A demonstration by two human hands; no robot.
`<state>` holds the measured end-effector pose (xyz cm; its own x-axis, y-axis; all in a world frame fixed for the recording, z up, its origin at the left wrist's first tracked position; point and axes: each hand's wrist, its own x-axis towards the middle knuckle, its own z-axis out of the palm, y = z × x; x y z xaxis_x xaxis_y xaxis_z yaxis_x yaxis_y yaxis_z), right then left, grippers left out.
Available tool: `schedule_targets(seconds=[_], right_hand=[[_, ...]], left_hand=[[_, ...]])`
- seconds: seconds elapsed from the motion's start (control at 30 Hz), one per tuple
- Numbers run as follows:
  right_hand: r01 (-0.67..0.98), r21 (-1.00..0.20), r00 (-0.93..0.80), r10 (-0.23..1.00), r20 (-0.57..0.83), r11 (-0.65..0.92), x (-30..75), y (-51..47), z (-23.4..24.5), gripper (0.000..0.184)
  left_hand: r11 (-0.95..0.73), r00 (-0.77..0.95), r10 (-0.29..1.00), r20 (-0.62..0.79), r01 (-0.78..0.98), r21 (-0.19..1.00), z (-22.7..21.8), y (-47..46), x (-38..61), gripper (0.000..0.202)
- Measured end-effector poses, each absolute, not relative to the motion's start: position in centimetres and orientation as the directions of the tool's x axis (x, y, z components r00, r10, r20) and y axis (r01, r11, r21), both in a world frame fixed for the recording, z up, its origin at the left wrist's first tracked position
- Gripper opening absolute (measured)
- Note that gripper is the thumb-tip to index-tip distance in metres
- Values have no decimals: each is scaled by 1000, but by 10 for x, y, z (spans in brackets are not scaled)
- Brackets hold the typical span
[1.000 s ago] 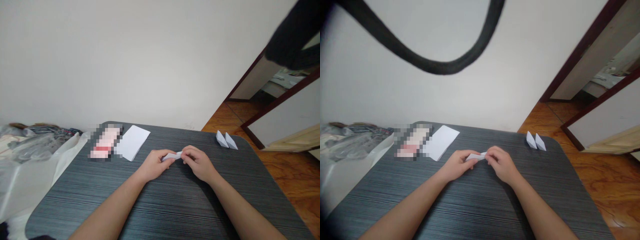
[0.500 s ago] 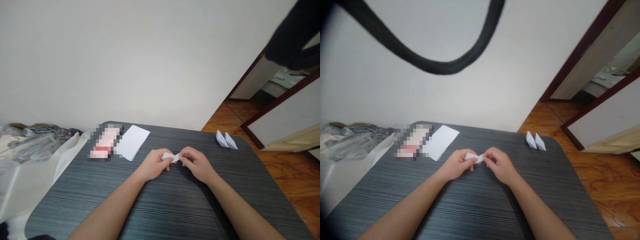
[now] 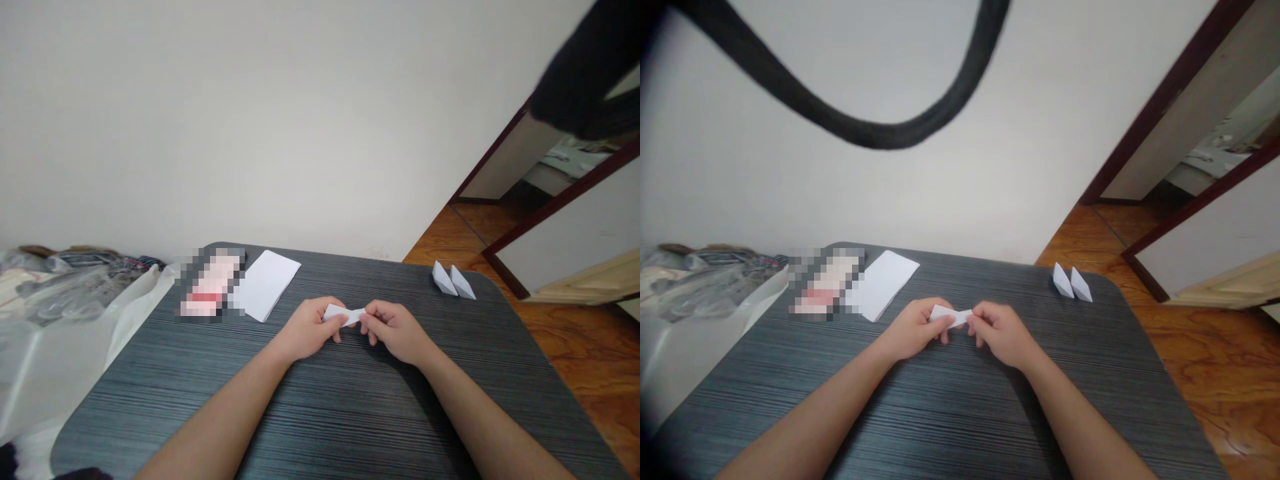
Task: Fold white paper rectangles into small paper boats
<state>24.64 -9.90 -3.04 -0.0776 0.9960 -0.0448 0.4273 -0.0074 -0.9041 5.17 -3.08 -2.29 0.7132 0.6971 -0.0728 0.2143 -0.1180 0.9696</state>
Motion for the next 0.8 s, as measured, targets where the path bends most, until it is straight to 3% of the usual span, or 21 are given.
schedule_targets(seconds=[0.8], right_hand=[[428,-904,-143,989,-45,21,247,-101,-27,24]], left_hand=[[-113,769,633,-90,207,972,-12,-29,50,27]])
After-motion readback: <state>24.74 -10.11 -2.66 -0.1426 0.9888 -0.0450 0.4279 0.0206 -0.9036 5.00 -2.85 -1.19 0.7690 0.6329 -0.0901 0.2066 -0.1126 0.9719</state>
